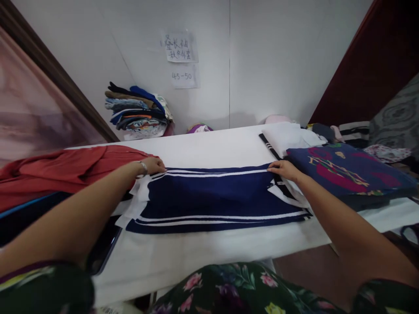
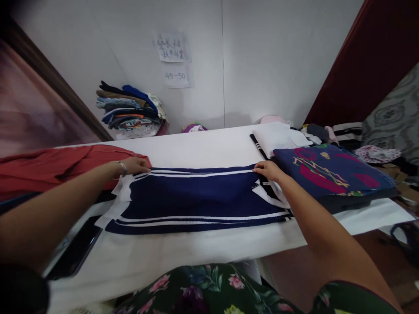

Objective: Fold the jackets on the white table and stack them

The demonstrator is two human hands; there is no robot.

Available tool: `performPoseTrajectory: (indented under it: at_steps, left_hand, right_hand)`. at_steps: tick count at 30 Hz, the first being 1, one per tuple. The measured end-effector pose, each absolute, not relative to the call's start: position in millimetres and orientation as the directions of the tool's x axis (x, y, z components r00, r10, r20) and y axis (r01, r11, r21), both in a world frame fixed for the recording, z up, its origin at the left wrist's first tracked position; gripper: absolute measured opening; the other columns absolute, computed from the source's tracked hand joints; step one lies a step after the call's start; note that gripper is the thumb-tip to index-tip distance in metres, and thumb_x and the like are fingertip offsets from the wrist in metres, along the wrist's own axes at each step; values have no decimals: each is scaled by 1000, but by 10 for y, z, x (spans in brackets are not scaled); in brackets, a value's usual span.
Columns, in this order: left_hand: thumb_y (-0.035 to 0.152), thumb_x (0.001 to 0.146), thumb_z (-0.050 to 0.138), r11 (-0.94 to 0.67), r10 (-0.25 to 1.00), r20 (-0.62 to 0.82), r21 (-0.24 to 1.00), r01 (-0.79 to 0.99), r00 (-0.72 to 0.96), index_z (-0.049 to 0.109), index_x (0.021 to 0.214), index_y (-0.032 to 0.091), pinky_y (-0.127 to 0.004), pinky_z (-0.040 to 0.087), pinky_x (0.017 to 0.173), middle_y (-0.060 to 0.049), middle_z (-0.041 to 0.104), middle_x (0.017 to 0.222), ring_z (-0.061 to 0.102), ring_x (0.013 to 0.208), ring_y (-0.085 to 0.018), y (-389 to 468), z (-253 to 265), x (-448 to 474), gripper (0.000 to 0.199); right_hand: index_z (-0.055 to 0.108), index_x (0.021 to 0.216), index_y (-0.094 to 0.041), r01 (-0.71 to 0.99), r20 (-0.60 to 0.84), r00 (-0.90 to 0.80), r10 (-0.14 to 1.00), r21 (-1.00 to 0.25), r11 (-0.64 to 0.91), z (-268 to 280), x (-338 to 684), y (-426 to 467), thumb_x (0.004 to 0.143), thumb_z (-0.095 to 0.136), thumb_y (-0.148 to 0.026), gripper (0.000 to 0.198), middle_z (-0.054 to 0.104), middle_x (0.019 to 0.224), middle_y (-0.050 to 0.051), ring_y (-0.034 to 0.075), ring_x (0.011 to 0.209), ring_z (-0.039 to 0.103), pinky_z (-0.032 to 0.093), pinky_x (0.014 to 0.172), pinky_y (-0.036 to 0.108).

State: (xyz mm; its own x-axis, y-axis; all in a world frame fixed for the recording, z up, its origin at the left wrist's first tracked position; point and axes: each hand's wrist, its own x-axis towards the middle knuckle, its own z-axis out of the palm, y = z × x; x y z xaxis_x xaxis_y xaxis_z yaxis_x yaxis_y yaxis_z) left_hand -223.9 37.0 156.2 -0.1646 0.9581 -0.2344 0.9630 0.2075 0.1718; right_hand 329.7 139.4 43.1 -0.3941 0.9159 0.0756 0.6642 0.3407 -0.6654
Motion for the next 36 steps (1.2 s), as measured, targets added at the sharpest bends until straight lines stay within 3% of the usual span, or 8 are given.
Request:
performPoseTrajectory:
  at_steps: [7, 14, 17, 21, 24, 27, 32, 36]
  left_hand:
    - [54, 63, 70, 294, 926, -321, 278, 915, -200, 65, 73, 17, -27, 47, 68, -4, 66, 70, 63, 73, -21, 324, 1114, -2311, 38]
    - [54, 67, 65, 293, 955, -195, 485, 824, -225, 58, 73, 22, -26, 44, 53, 0, 61, 63, 60, 59, -19, 340, 1141, -2656, 33]
    - [51, 71, 62, 308, 949, -171, 331, 892, -264, 64, 77, 21, -28, 45, 57, -3, 67, 71, 64, 66, -21, 404, 1064, -2572, 30]
    - [39, 76, 61, 295, 950, -120, 55, 954, -287, 71, 97, 22, -30, 49, 78, -8, 74, 104, 67, 95, -26, 450, 944, -2347, 28]
    - [37, 81, 58, 184, 980, 68, 42, 982, -186, 70, 104, 19, -33, 46, 90, -11, 71, 115, 63, 107, -27, 356, 950, -2188, 31]
    - [41, 89, 53, -41, 979, 202, 95, 995, 21, 69, 92, 17, -33, 46, 87, -10, 71, 98, 64, 95, -23, 69, 978, -1984, 29]
    - [46, 87, 62, -438, 894, 154, 96, 894, 421, 66, 96, 19, -35, 45, 84, -7, 69, 99, 62, 91, -21, -535, 829, -1597, 28]
    - [26, 85, 61, -425, 896, 136, -4, 905, 422, 65, 108, 19, -38, 45, 86, -11, 66, 114, 61, 101, -25, -675, 690, -1526, 24]
  right_hand:
    - [77, 86, -20, 662, 90, -400, 912, -659, 356, 271, 3334, 1457, 72, 69, -50, 34, 76, 90, 6, 24, 86, 68, 53, 83, 37]
    - [76, 82, -20, 640, 61, -382, 922, -703, 311, 181, 3432, 1518, 67, 73, -44, 29, 74, 84, 5, 23, 81, 67, 54, 81, 38]
    - [74, 80, -20, 675, 85, -315, 945, -680, 287, 174, 3332, 1563, 72, 69, -42, 25, 73, 78, 4, 22, 76, 67, 53, 78, 35]
    - [76, 86, -22, 849, 112, -211, 971, -470, 239, 195, 3171, 1563, 75, 67, -33, 18, 75, 86, 5, 24, 84, 67, 51, 82, 36]
    - [75, 98, -20, 872, 227, -281, 933, -345, 346, 265, 3082, 1437, 79, 61, -27, 24, 74, 106, 10, 28, 103, 65, 46, 97, 43]
    - [73, 103, -18, 795, 389, -372, 843, -336, 506, 375, 2904, 1089, 86, 54, -25, 26, 71, 112, 12, 29, 108, 62, 42, 101, 47]
    - [71, 102, -21, 558, 418, -615, 669, -369, 744, 521, 2279, 205, 94, 54, -37, 25, 69, 105, 11, 25, 100, 61, 45, 91, 42]
    - [63, 125, -21, 620, 374, -628, 683, -291, 729, 530, 1913, -104, 91, 60, -44, 41, 63, 121, 14, 31, 111, 55, 41, 96, 47]
